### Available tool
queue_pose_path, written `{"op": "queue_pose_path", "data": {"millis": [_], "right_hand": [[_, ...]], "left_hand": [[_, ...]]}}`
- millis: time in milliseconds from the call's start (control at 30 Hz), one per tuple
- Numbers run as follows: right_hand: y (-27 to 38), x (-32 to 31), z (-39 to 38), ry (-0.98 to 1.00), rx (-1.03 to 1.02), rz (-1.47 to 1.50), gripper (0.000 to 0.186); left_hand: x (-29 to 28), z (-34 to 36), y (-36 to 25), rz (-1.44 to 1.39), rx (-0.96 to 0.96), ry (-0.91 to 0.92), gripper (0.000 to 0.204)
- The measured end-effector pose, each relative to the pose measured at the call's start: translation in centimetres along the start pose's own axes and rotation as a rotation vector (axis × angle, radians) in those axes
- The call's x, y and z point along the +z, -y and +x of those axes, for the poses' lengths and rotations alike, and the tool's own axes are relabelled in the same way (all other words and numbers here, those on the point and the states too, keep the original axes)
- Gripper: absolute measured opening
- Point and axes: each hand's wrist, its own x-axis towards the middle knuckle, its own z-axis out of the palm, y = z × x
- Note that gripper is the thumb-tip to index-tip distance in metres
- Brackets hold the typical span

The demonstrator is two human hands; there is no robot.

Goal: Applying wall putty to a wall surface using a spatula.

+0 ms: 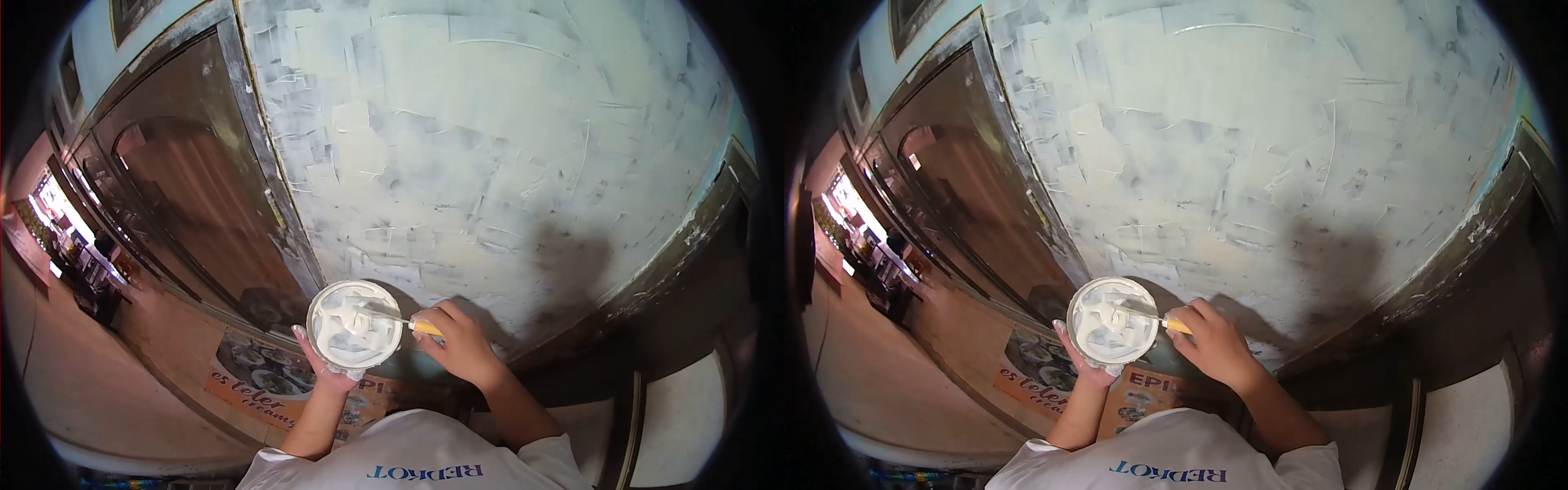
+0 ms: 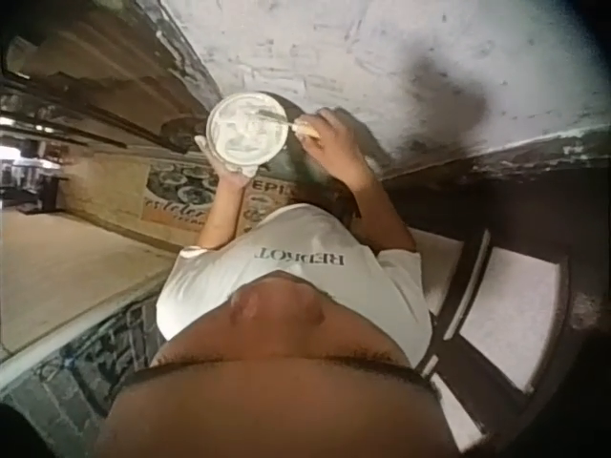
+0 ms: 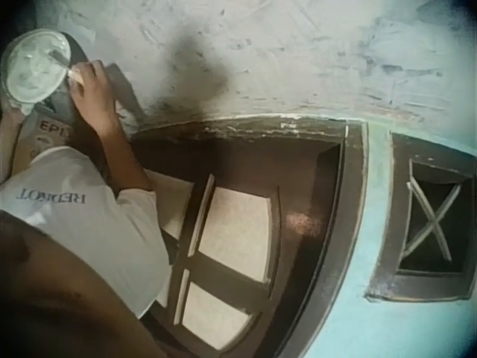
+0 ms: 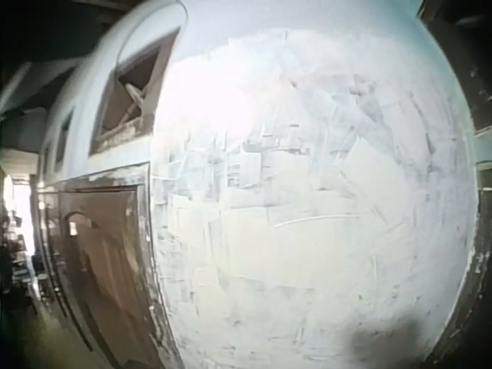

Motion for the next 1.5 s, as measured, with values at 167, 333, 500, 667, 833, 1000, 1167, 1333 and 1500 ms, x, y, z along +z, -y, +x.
{"op": "queue_pose_path", "data": {"millis": [167,333,500,667,833,1000,1167,1333,1500], "right_hand": [[1.3,-0.6,0.2,-0.016,-0.072,-0.027,0.025],[0.6,-0.7,-0.5,-0.105,-0.074,0.033,0.024],[0.4,-1.6,-1.2,-0.023,0.053,0.064,0.022],[-0.4,-2.8,-2.4,-0.081,0.084,0.106,0.025],[0.9,-4.4,-2.0,-0.081,-0.006,0.018,0.029],[1.2,-5.3,0.5,0.119,-0.054,0.088,0.033],[3.2,-5.4,3.5,0.271,-0.054,0.212,0.032],[5.9,-5.6,7.4,0.062,-0.326,-0.032,0.026],[8.4,-5.7,12.4,-0.290,-0.692,-0.743,0.039]], "left_hand": [[0.3,0.3,-0.2,-0.014,0.043,-0.009,0.089],[0.6,0.6,0.0,0.035,0.037,-0.013,0.091],[1.0,0.9,0.6,0.231,0.070,-0.030,0.094],[2.8,1.2,1.1,-0.123,-0.090,0.090,0.095],[3.2,1.3,1.6,-0.069,-0.077,0.061,0.095],[4.2,1.5,1.4,0.010,-0.005,-0.014,0.095],[5.7,1.5,0.0,-0.052,0.067,-0.074,0.095],[6.7,1.8,-1.4,-0.224,0.060,0.015,0.092],[7.0,2.1,-1.8,-0.222,0.070,0.018,0.092]]}}
